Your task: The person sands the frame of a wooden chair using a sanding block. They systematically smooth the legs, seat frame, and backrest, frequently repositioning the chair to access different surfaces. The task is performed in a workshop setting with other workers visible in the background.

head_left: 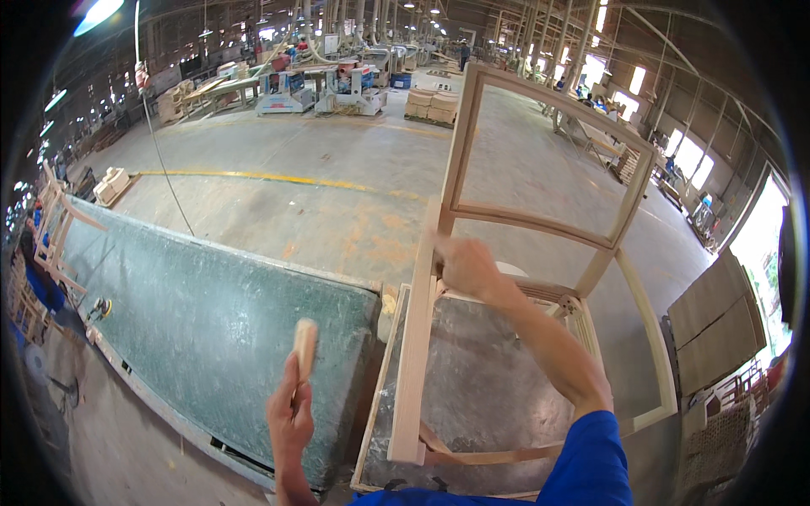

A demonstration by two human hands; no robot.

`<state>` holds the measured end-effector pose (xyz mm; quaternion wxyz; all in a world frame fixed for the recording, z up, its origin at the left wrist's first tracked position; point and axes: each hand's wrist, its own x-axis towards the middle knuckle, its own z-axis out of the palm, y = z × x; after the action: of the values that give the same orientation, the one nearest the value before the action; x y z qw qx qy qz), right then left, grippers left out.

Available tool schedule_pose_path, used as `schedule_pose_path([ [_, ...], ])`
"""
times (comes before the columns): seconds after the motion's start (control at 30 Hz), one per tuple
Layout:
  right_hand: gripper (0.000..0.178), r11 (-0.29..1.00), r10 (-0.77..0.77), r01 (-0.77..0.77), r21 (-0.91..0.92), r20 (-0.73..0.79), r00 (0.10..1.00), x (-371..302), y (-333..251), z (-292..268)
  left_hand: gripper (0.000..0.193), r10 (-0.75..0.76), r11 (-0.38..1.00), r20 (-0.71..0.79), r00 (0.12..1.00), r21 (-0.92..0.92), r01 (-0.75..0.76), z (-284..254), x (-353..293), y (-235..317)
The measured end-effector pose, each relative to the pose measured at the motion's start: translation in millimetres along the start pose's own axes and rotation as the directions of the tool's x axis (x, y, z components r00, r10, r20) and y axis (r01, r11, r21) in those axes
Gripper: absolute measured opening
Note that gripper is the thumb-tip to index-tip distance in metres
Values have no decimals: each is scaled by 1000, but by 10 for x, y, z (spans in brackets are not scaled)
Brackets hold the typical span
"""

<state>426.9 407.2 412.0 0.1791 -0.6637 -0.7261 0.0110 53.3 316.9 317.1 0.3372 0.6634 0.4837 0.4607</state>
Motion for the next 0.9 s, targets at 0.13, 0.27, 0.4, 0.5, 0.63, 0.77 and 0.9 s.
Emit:
schedule_pose_path([
  [0.13,49,943,-312,324,-74,138,940,-688,-716,-151,48,484,853,217,848,99,-513,250,993,813],
  [0.27,46,913,-407,406,30,111,907,-998,-823,-253,46,269,708,597,756,410,-575,652,1578,1536],
  [0.4,53,892,-416,411,187,-17,909,-1012,-748,39,44,68,574,644,762,599,-557,985,1860,1758],
  [0.5,52,857,-441,429,284,-23,897,-1006,-706,134,45,53,569,634,772,616,-545,1190,2017,1796],
  [0.63,47,817,-450,435,378,-51,891,-995,-710,231,47,22,570,612,791,642,-513,1410,2169,1809],
  [0.77,46,801,-468,463,380,-84,880,-985,-689,278,50,-169,557,633,755,694,-457,1595,2190,2041],
  [0.9,38,751,-457,487,446,-181,871,-986,-620,380,51,-123,569,616,778,686,-453,1685,2001,2032],
])
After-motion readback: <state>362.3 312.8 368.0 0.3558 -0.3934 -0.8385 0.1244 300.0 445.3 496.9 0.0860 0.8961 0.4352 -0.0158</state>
